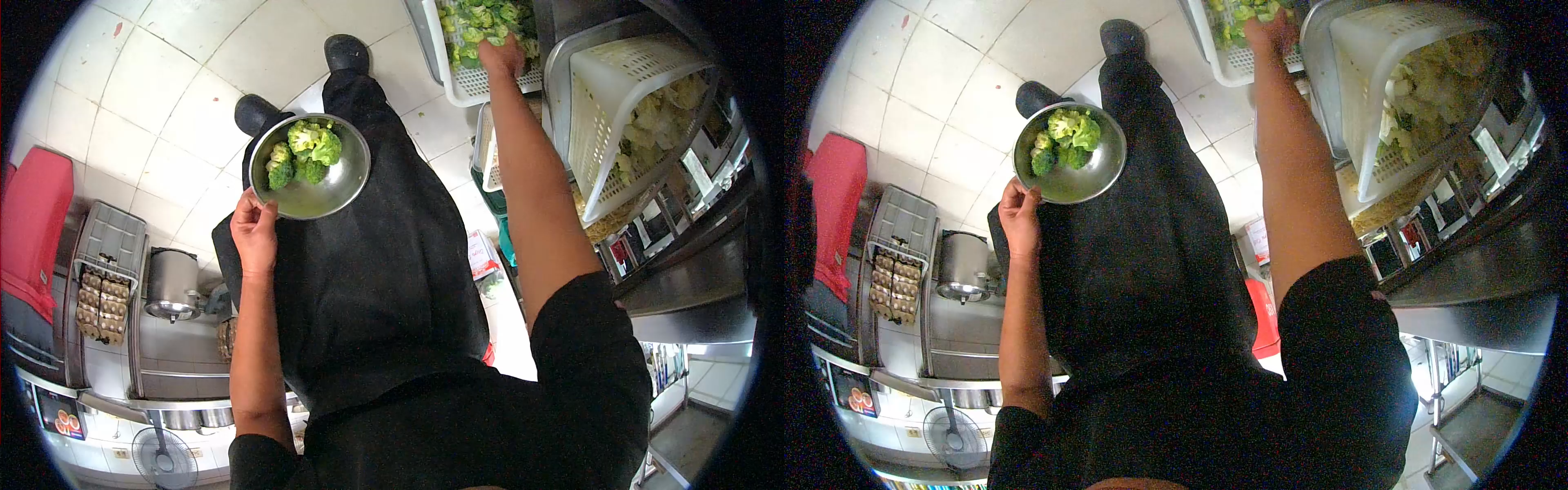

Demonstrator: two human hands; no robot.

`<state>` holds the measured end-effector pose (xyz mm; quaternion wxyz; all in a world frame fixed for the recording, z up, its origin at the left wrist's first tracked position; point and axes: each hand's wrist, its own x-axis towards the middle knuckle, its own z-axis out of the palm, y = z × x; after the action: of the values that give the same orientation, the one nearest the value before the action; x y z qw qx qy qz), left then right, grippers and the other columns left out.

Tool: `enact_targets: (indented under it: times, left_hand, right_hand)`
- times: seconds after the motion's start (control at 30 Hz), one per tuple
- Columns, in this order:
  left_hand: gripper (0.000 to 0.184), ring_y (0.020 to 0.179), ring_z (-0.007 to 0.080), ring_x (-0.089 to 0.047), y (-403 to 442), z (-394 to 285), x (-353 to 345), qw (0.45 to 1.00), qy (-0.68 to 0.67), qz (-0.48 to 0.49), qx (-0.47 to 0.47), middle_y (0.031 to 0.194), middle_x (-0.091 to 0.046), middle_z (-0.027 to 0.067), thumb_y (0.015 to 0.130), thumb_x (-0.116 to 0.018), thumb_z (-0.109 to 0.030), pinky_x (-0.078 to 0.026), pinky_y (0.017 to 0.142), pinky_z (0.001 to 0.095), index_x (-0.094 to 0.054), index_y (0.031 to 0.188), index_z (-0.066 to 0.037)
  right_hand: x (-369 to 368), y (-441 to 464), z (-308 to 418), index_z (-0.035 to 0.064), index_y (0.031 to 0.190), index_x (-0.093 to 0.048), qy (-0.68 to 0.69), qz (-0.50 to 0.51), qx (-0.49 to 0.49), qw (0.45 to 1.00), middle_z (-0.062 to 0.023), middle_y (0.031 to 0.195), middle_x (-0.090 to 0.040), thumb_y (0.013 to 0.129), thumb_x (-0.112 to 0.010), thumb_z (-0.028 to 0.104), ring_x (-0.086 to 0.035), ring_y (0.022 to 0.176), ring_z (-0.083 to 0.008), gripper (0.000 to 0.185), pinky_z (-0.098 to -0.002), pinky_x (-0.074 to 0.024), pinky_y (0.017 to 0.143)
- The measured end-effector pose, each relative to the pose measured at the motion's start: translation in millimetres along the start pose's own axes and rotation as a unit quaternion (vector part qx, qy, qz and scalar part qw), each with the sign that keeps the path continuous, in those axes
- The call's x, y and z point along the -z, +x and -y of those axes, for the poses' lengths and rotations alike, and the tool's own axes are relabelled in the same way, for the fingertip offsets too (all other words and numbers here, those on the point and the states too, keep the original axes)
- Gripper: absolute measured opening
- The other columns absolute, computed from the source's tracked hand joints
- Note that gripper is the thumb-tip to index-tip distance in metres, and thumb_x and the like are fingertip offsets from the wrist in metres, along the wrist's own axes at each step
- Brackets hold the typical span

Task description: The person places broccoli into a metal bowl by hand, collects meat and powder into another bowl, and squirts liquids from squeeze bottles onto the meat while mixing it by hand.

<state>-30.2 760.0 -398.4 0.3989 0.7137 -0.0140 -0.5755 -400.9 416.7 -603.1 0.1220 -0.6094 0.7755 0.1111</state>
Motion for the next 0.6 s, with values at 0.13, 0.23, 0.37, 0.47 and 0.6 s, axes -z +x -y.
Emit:
enact_targets:
  times: [0.13, 0.23, 0.37, 0.47, 0.6]
  left_hand:
    - [0.021, 0.078, 0.0045, -0.049, 3.5, 0.4, 0.4, 1.0, 0.006, 0.0, 0.002, 0.091, -0.056, -0.0034, 0.088, -0.057, 0.006, -0.041, 0.073, 0.0203, -0.046, 0.075, -0.007]
    - [0.021, 0.078, 0.0049, -0.049, 0.2, -16.6, -6.4, 1.0, -0.011, -0.005, 0.028, 0.092, -0.057, -0.0032, 0.088, -0.057, 0.006, -0.041, 0.074, 0.0208, -0.046, 0.075, -0.007]
    - [0.021, 0.078, 0.0046, -0.048, 4.4, -12.6, 0.1, 1.0, 0.015, 0.017, 0.005, 0.09, -0.057, -0.0034, 0.087, -0.057, 0.006, -0.04, 0.072, 0.0201, -0.047, 0.075, -0.007]
    - [0.022, 0.076, 0.0042, -0.047, 4.7, -12.7, -5.9, 1.0, 0.023, 0.013, -0.003, 0.088, -0.056, -0.0035, 0.087, -0.057, 0.007, -0.039, 0.07, 0.0197, -0.046, 0.075, -0.008]
    - [0.022, 0.073, 0.004, -0.045, 7.9, -12.8, -12.4, 1.0, 0.015, 0.014, 0.007, 0.087, -0.055, -0.0033, 0.087, -0.057, 0.007, -0.038, 0.068, 0.0197, -0.046, 0.075, -0.008]
  right_hand:
    - [-7.1, -30.0, 14.0, 0.0148, 0.12, -0.062, 0.051, 0.007, 0.134, 0.99, -0.023, 0.118, -0.059, 0.078, -0.06, 0.024, -0.055, 0.113, -0.0373, 0.043, -0.0445, -0.0427, 0.099]
    - [-4.5, -66.4, 25.0, 0.0119, 0.116, -0.065, 0.097, 0.006, 0.256, 0.962, -0.0248, 0.111, -0.063, 0.08, -0.058, 0.021, -0.059, 0.107, -0.038, 0.038, -0.0432, -0.0449, 0.096]
    - [4.0, -83.4, 13.9, 0.0122, 0.113, -0.066, 0.162, 0.082, 0.08, 0.98, -0.0231, 0.109, -0.064, 0.08, -0.057, 0.015, -0.061, 0.102, -0.0365, 0.034, -0.0422, -0.0469, 0.091]
    - [-14.8, -71.2, -39.7, 0.0111, 0.109, -0.066, 0.254, 0.093, -0.072, 0.96, -0.0206, 0.106, -0.065, 0.08, -0.059, 0.014, -0.063, 0.097, -0.0343, 0.031, -0.0406, -0.0486, 0.086]
    - [1.0, -63.0, -70.6, 0.0099, 0.106, -0.066, 0.347, 0.089, -0.182, 0.916, -0.0167, 0.101, -0.067, 0.075, -0.06, 0.01, -0.064, 0.092, -0.0305, 0.032, -0.0387, -0.0492, 0.081]
